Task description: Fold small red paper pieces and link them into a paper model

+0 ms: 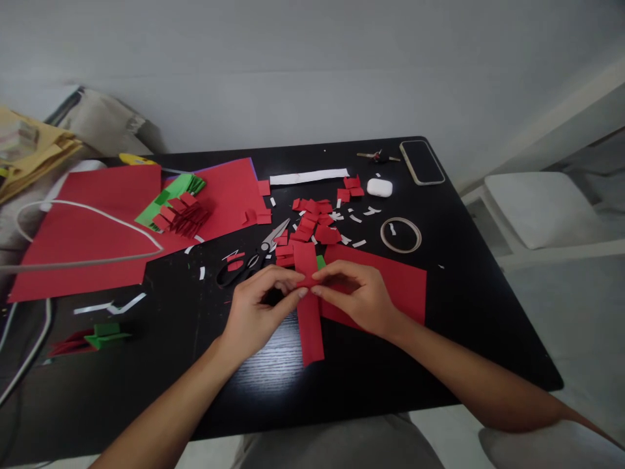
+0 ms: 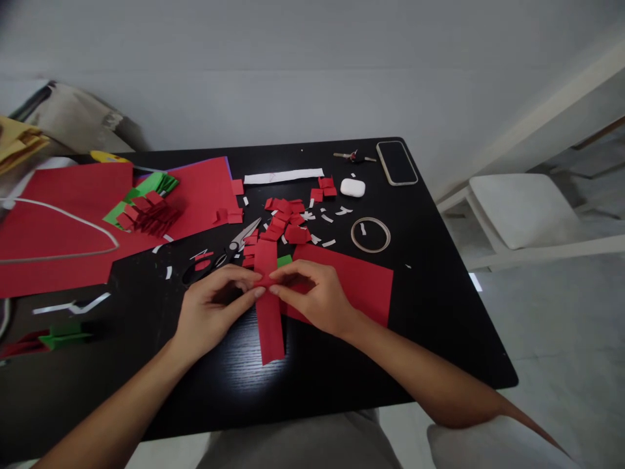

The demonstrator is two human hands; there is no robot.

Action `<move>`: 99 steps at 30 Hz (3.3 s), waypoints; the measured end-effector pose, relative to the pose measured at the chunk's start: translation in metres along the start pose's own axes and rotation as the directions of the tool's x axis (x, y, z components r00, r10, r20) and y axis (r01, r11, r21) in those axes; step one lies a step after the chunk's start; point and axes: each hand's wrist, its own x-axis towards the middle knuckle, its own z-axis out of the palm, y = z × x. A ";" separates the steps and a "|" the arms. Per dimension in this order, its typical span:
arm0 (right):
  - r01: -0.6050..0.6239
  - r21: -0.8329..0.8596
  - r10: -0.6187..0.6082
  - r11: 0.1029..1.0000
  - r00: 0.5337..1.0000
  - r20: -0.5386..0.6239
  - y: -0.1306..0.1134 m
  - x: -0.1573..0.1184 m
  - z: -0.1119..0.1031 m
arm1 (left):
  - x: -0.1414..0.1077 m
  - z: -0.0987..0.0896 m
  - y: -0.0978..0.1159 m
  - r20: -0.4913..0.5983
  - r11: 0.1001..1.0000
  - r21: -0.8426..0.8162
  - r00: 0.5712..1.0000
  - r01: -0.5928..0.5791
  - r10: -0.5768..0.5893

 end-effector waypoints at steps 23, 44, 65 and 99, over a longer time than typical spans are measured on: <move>0.137 -0.159 -0.134 0.978 0.991 0.031 -0.009 -0.001 -0.004 | 0.002 -0.005 0.013 0.000 0.991 0.128 0.999 -0.050 0.050; -0.365 0.268 0.329 0.892 0.929 0.171 -0.008 0.007 -0.002 | 0.008 -0.005 0.007 0.245 0.875 -0.178 0.881 0.451 -0.405; -0.342 0.192 0.308 0.920 0.933 0.186 -0.007 0.007 -0.003 | 0.007 -0.004 0.006 0.208 0.901 -0.154 0.905 0.405 -0.371; -0.318 0.195 0.257 0.928 0.924 0.283 -0.002 0.012 -0.010 | 0.005 -0.004 0.007 0.293 0.874 -0.200 0.878 0.442 -0.377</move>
